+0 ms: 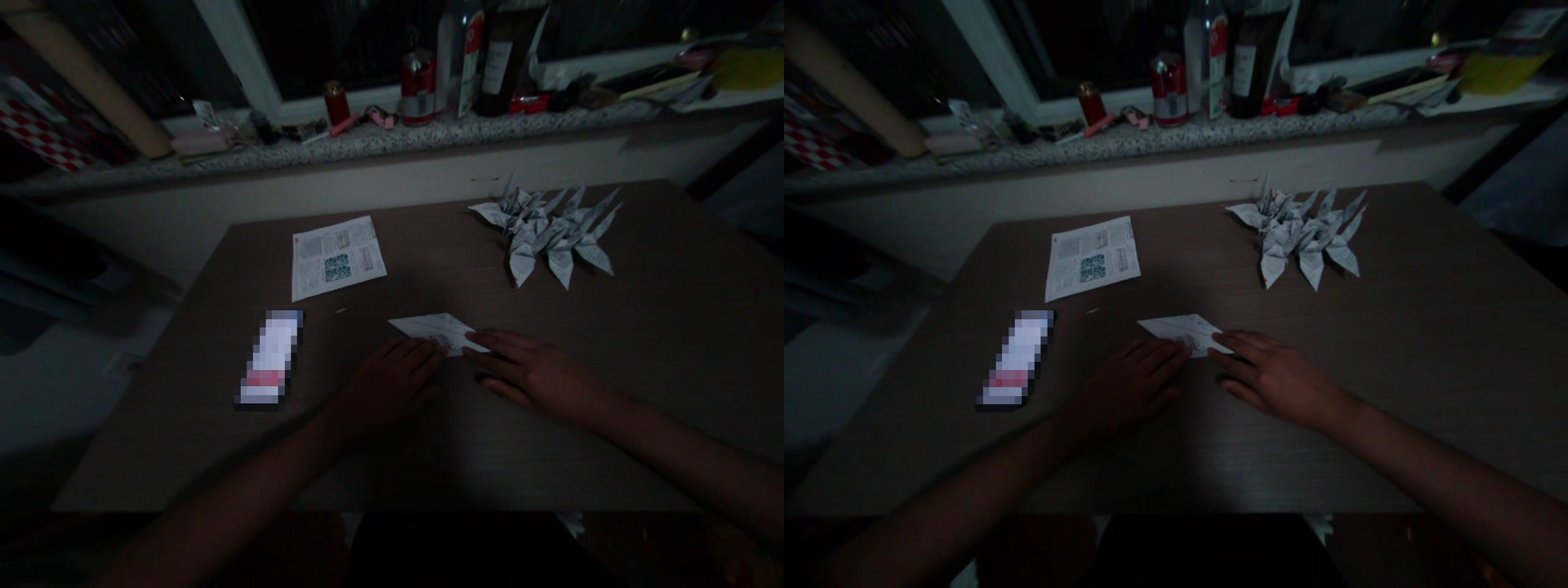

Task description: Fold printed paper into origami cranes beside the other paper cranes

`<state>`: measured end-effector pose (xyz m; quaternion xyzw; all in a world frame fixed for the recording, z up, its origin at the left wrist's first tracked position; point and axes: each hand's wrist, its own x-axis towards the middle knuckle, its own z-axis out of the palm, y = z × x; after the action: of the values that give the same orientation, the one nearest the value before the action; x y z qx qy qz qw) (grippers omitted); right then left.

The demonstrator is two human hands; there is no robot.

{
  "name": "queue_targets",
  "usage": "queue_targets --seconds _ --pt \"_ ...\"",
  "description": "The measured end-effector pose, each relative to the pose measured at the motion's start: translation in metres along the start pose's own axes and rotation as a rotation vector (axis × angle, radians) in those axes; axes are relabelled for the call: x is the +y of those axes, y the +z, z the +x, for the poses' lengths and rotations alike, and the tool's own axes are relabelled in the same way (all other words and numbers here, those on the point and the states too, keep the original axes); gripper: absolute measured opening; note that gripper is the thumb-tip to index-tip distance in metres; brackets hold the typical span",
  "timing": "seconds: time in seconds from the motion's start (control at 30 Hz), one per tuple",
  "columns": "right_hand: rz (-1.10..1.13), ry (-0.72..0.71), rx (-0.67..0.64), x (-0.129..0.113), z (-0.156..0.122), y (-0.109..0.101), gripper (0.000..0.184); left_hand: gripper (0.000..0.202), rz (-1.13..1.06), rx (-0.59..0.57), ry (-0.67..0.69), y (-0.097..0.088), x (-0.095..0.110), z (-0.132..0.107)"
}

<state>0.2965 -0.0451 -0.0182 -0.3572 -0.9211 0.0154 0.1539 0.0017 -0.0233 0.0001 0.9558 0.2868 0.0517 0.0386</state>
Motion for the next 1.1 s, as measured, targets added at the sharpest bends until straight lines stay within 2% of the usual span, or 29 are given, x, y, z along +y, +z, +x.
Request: queue_targets --seconds 0.2,0.47,0.6,0.73,0.83,1.1 --pt "0.098 -0.055 -0.022 -0.015 0.002 0.002 0.042 0.053 -0.024 -0.002 -0.096 0.000 -0.008 0.006" --pt "0.187 -0.083 -0.031 -0.029 0.010 0.005 0.043 0.046 -0.081 0.054 -0.106 0.005 -0.010 0.015" --pt "0.223 -0.093 0.016 -0.021 0.014 0.004 0.042 0.045 -0.119 0.093 -0.097 0.011 -0.014 0.017" --pt "0.234 -0.033 0.081 -0.005 0.020 0.001 0.031 0.048 -0.180 0.104 -0.070 0.015 -0.020 0.016" --pt "0.232 0.001 0.090 0.008 0.024 0.003 0.033 0.053 -0.193 0.104 -0.057 0.015 -0.025 0.015" --pt "0.194 -0.004 -0.001 0.017 0.026 0.018 0.035 0.051 -0.103 0.080 -0.088 0.012 -0.033 0.017"
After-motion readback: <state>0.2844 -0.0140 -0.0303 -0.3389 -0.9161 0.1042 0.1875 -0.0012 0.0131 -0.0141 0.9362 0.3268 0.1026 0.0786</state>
